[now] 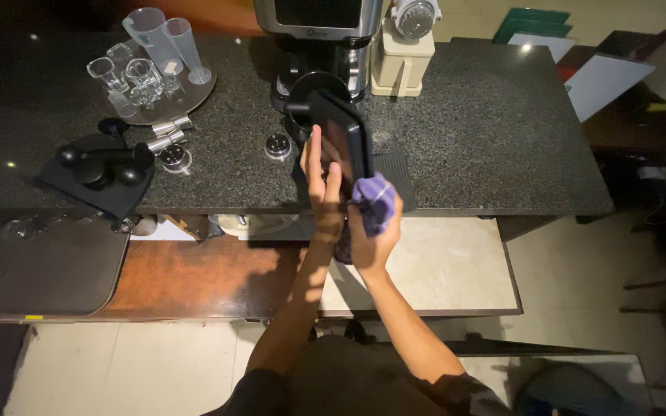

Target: The person wipes a transparent plastic container with a purple cloth, then places it on a coffee grinder. They wipe the digital scale and a black mat with the same cloth, then place the scale back on the mat. The person continues wiping the mat and other items on the counter.

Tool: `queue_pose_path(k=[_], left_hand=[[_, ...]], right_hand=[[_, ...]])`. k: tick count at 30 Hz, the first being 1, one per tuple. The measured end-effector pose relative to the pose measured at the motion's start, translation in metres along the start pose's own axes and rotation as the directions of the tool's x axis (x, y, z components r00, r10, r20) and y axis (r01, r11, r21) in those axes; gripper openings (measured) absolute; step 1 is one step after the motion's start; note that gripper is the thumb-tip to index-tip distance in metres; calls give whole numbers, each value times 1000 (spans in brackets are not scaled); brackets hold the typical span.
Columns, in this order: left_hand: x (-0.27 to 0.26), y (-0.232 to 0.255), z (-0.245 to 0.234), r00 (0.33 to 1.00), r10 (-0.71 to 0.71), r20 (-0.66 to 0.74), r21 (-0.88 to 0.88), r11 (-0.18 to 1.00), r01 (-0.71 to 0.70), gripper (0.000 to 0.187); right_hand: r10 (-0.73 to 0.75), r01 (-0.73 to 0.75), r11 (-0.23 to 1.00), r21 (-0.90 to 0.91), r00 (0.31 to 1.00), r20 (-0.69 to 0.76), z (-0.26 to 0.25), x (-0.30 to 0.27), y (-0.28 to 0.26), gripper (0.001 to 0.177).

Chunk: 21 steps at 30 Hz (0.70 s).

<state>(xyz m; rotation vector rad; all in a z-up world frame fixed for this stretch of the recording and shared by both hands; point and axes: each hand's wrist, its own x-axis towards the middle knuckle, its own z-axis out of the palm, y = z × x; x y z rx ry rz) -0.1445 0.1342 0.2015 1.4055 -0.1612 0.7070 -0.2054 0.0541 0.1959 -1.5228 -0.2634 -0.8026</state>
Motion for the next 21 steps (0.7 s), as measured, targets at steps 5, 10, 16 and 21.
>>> queue_pose_path(k=[5, 10, 16, 21], left_hand=[[0, 18, -12, 996, -66, 53, 59, 996, 63, 67], [-1, 16, -14, 993, -118, 21, -146, 982, 120, 64], [2, 19, -23, 975, -224, 2, -137, 965, 222, 65], [7, 7, -21, 975, -218, 40, -283, 933, 221, 74]], right_hand=[[139, -129, 988, 89, 983, -122, -9, 25, -6, 48], [277, -236, 940, 247, 950, -146, -25, 48, 7, 48], [522, -428, 769, 475, 849, -80, -40, 58, 38, 40], [560, -475, 712, 517, 829, -8, -43, 55, 48, 39]])
